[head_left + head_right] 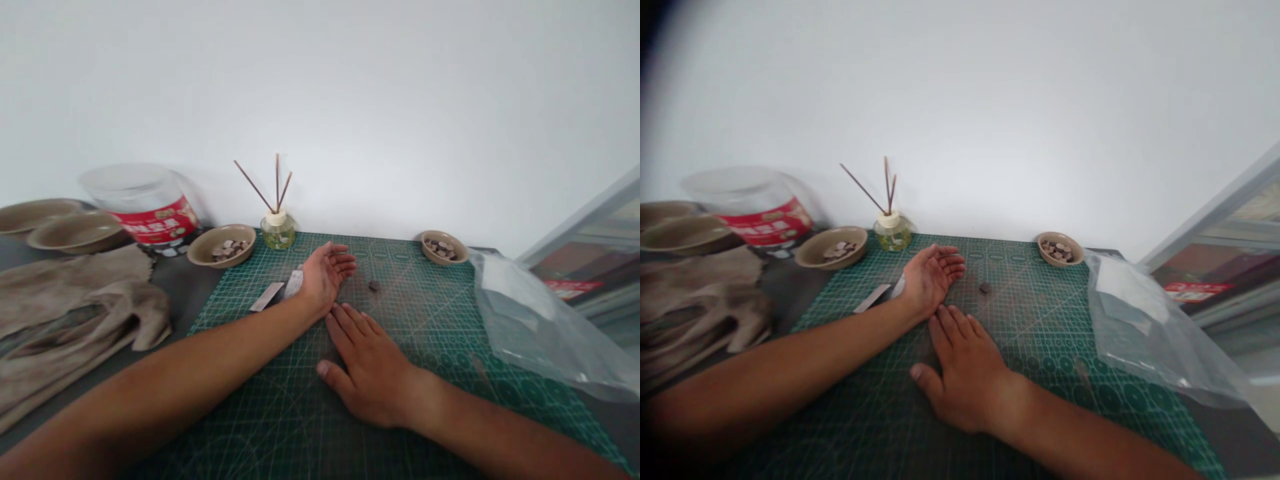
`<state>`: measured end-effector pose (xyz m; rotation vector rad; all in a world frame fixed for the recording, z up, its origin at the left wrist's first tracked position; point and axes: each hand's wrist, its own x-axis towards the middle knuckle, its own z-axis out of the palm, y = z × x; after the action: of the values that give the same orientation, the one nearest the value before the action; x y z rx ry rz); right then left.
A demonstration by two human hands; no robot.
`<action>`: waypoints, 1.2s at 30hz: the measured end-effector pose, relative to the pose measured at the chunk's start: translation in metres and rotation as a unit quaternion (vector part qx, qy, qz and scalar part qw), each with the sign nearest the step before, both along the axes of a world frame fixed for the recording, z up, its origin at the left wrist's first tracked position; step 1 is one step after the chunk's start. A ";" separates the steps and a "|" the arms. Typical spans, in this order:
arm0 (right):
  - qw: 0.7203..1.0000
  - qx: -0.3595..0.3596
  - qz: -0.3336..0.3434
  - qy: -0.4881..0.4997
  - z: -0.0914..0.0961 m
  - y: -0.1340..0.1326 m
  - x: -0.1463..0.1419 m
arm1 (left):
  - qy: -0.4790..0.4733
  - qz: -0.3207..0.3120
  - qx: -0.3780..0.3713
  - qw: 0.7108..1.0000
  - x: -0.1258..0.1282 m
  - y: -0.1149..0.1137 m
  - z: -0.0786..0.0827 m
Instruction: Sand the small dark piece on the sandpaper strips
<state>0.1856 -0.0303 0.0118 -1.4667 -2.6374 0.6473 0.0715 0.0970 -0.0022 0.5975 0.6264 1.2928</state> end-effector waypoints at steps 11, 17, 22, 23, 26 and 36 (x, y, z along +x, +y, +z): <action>0.993 0.103 -0.053 -0.013 -0.016 0.050 0.022 | 0.019 0.017 0.026 0.999 0.001 -0.008 0.000; 0.988 0.124 -0.086 -0.021 -0.020 0.069 0.034 | 0.029 0.015 0.038 0.999 0.001 -0.008 0.000; 0.987 0.124 -0.105 -0.016 -0.024 0.077 0.040 | 0.050 0.012 0.052 0.997 0.001 -0.007 -0.003; 0.986 0.124 -0.110 -0.010 -0.025 0.078 0.040 | 0.057 0.011 0.057 0.997 0.001 -0.007 -0.004; 0.983 0.121 -0.128 0.044 -0.024 0.080 0.041 | 0.091 0.011 0.080 0.993 0.004 -0.006 -0.006; 0.877 -0.103 -0.150 0.444 0.013 0.065 0.040 | 0.372 0.044 0.347 0.860 0.012 -0.035 -0.003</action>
<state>0.2254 0.0346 0.0252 -1.1572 -1.6407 1.2187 0.0833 0.0623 -0.0048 1.7382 0.8072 1.3506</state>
